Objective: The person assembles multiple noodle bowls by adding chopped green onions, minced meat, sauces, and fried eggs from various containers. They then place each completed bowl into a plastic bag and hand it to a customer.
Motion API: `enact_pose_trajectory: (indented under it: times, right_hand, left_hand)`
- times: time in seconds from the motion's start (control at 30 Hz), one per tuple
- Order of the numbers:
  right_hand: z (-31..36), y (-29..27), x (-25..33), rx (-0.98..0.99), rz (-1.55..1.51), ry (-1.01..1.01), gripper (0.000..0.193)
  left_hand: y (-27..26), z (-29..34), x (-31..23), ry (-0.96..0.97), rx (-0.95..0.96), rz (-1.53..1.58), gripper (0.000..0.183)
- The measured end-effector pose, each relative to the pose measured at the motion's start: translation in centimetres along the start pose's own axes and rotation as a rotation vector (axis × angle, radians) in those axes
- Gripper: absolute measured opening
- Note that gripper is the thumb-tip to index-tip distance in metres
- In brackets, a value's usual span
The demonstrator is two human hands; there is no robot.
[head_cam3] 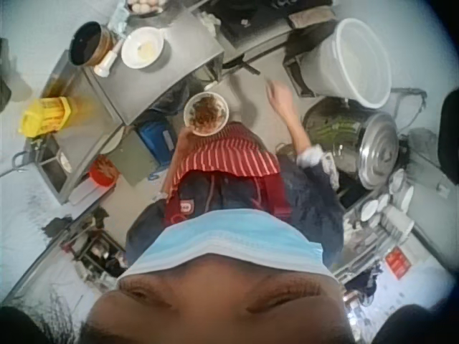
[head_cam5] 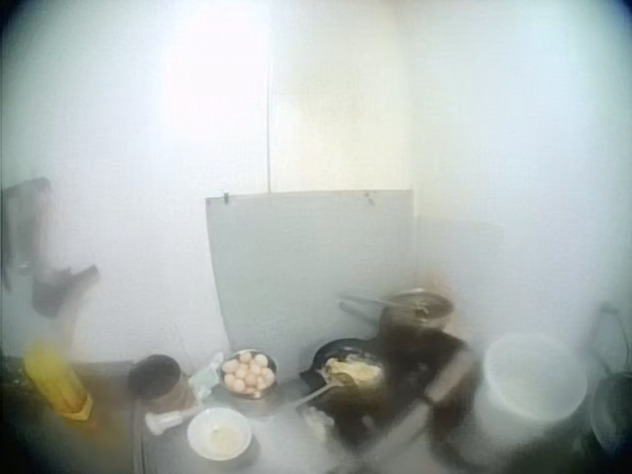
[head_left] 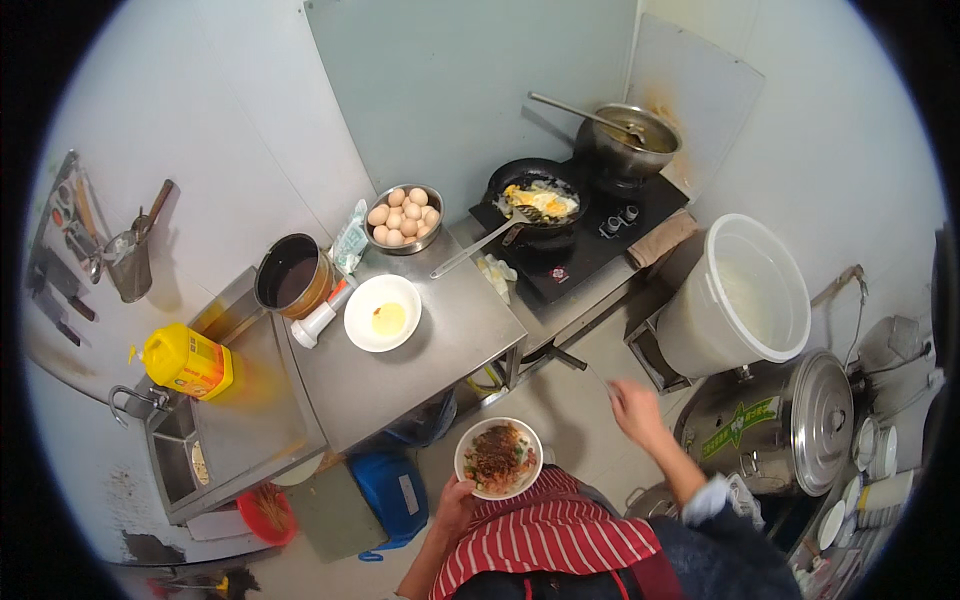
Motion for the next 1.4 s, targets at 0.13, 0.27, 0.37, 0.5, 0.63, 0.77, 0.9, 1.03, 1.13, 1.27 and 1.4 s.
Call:
enact_pose_trajectory:
  times: [0.13,0.27,0.37,0.5,0.63,0.77,0.9,1.03,1.13,1.27,1.4]
  right_hand:
    - [-16.9,5.3,6.4,0.054,-0.057,-0.388,0.021]
    - [-28.1,15.4,11.3,0.286,0.313,-0.499,0.035]
    - [-32.1,20.8,11.6,0.261,0.539,-0.369,0.043]
    - [-35.0,24.5,9.8,0.314,0.696,-0.375,0.054]
    - [-36.5,24.8,9.3,0.346,0.687,-0.499,0.033]
    - [-36.6,20.5,9.9,0.127,0.538,-0.689,0.012]
    - [-38.8,12.3,5.7,-0.073,0.222,-0.49,0.011]
    - [-42.4,5.0,-1.0,-0.242,-0.01,-0.365,0.007]
    - [-45.3,2.5,-8.0,-0.114,-0.365,0.035,0.003]
    - [-48.5,1.2,-13.6,-0.163,-0.518,0.125,0.007]
    - [-51.8,3.6,-15.8,-0.093,-0.422,0.178,0.008]
  left_hand:
    - [1.7,-0.9,-2.0,0.179,-0.004,0.179,0.062]
    - [2.0,-1.6,-4.1,0.18,-0.098,0.317,0.067]
    - [1.6,-2.7,-7.5,0.249,-0.161,0.259,0.072]
    - [1.5,-4.7,-10.6,0.268,-0.199,0.233,0.075]
    - [2.1,-5.4,-12.5,0.283,-0.238,0.209,0.073]
    - [3.8,-7.1,-12.7,0.304,-0.255,0.184,0.07]
    - [6.7,-9.9,-11.5,0.32,-0.294,0.214,0.068]
    - [9.8,-13.0,-10.3,0.309,-0.232,0.232,0.064]
    - [11.3,-15.1,-9.1,0.291,-0.25,0.232,0.062]
    - [13.3,-16.7,-7.4,0.256,-0.25,0.217,0.061]
    - [14.8,-17.2,-6.2,0.304,-0.301,0.251,0.064]
Point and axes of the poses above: each hand's wrist, its own z-axis away from the middle knuckle, its own y-axis out of the palm, x = y × z, the point moved 5 cm from there along -z, towards the middle knuckle, and after that the axes turned 10 degrees about z, right-handed, at the moved point
